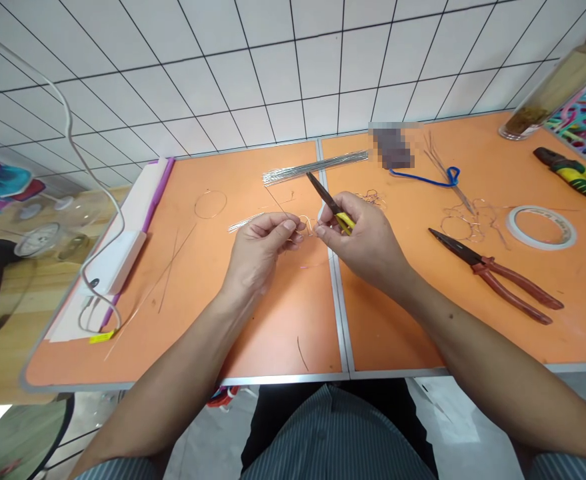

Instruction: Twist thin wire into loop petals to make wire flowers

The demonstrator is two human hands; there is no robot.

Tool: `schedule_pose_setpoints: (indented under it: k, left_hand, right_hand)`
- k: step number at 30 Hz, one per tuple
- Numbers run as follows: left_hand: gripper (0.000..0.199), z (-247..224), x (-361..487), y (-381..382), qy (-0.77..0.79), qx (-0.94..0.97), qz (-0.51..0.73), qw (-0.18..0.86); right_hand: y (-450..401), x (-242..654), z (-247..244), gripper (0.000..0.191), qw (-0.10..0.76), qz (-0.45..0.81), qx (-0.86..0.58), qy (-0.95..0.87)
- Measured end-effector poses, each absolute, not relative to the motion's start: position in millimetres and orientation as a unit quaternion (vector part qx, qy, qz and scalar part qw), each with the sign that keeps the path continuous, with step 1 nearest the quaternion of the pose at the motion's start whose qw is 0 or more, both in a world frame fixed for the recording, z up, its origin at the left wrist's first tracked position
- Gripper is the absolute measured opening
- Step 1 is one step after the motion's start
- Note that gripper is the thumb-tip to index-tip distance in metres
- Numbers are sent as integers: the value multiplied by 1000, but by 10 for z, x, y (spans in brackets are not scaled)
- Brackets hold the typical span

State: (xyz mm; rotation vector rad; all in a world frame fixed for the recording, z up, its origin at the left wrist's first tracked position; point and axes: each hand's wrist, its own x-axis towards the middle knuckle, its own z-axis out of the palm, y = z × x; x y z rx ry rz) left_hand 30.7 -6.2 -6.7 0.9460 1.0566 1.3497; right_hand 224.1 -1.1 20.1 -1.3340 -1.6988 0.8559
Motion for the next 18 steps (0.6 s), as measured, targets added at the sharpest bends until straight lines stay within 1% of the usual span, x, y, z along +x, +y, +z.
schedule_pose_setpoints:
  k: [4, 8, 10, 12, 15, 18]
  left_hand:
    - [13, -73, 300, -58, 445, 396, 579, 557]
    - [11, -58, 305, -52, 462, 390, 580, 546]
    - [10, -59, 303, -40, 471, 388, 580, 540]
    - [9, -71, 294, -24, 479, 386, 582, 532]
    - [7, -92, 271, -5, 483, 390, 583, 524]
    - [4, -91, 247, 6, 486, 393, 590, 512]
  right_hand:
    - [-18, 2246, 219, 14, 371, 327, -537, -684]
    - [-61, 2238, 273, 12, 372, 259, -565, -689]
    - [-79, 2241, 299, 15, 366, 239, -566, -699]
    - [-85, 2256, 302, 24, 325, 270, -550, -721]
    - [-75, 2291, 236, 40, 241, 363, -504, -745]
    - [-69, 2314, 128, 46, 199, 439, -480, -733]
